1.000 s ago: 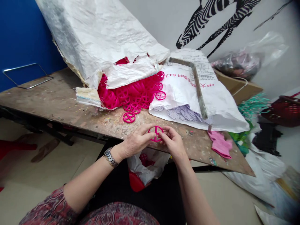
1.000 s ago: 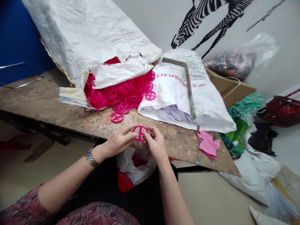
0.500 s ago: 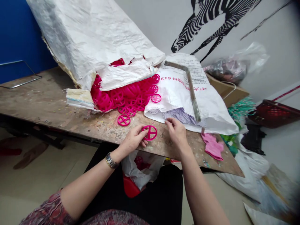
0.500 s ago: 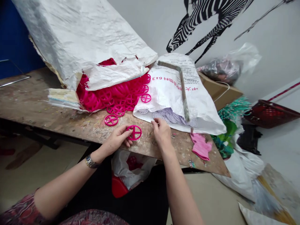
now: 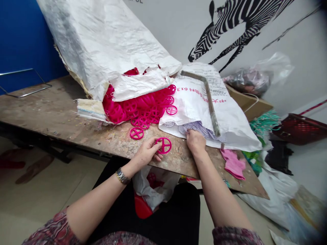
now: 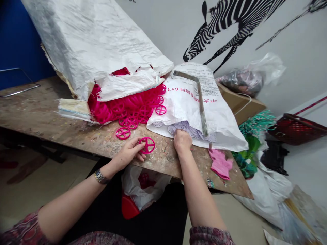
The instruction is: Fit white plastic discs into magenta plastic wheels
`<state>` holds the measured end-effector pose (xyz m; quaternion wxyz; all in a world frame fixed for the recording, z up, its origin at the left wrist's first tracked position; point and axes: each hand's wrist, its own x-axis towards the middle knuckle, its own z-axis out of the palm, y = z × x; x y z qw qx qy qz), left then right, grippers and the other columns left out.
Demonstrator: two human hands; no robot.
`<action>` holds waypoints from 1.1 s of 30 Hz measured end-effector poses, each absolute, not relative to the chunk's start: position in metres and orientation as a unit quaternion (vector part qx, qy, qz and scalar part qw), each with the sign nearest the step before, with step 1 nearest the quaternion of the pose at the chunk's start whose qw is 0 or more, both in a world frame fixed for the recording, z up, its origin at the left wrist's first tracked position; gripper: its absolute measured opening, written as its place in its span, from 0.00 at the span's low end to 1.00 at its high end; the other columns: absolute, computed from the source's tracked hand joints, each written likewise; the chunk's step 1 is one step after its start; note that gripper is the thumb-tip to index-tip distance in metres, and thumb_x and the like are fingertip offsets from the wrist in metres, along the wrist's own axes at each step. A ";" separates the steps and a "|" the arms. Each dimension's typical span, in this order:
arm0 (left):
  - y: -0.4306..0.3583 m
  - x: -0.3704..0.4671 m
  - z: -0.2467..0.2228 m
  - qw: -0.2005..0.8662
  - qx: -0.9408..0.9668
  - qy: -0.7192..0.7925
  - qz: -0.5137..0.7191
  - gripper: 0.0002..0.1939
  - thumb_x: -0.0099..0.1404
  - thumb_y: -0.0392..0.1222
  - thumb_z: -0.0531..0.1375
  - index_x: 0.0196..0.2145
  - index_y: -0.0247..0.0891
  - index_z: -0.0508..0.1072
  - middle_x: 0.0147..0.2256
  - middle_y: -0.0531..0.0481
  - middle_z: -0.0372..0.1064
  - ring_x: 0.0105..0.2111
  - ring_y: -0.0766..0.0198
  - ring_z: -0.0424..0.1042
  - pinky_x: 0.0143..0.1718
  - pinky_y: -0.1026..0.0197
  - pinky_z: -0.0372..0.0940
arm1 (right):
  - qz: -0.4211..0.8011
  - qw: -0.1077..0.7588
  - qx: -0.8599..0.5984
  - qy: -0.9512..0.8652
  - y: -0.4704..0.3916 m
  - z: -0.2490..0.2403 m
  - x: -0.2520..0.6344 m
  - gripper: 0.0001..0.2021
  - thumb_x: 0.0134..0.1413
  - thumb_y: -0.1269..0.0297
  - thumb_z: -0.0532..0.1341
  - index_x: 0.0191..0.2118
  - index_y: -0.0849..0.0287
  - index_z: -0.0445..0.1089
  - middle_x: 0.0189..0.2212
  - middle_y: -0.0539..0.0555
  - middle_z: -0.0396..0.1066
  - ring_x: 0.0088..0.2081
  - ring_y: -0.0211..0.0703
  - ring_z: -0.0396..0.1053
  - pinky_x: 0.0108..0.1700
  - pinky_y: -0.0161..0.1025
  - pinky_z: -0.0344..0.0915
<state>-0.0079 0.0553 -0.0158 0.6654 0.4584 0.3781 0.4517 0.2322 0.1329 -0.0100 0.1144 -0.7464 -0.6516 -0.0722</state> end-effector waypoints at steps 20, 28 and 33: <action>0.046 -0.003 -0.006 0.699 0.439 0.377 0.420 0.17 0.62 0.41 0.63 0.47 0.34 0.68 0.29 0.51 0.72 0.22 0.68 0.75 0.23 0.67 0.72 | 0.339 0.514 -0.596 -0.516 0.021 0.009 0.182 0.13 0.46 0.54 0.67 0.32 0.58 0.71 0.24 0.49 0.72 0.25 0.40 0.69 0.30 0.38 0.68; 0.027 0.001 -0.007 0.685 0.505 0.338 0.402 0.18 0.63 0.44 0.61 0.49 0.35 0.69 0.33 0.49 0.73 0.25 0.67 0.74 0.27 0.65 0.72 | 0.244 0.463 -0.605 -0.599 0.003 0.005 0.167 0.10 0.54 0.56 0.63 0.30 0.57 0.68 0.26 0.49 0.69 0.28 0.40 0.67 0.32 0.37 0.63; 0.022 -0.003 -0.011 0.666 0.531 0.323 0.411 0.17 0.64 0.47 0.60 0.46 0.35 0.70 0.33 0.50 0.72 0.26 0.67 0.74 0.27 0.64 0.72 | 0.273 0.482 -0.596 -0.582 -0.003 0.007 0.163 0.12 0.53 0.56 0.65 0.40 0.57 0.71 0.33 0.52 0.73 0.34 0.43 0.70 0.36 0.38 0.66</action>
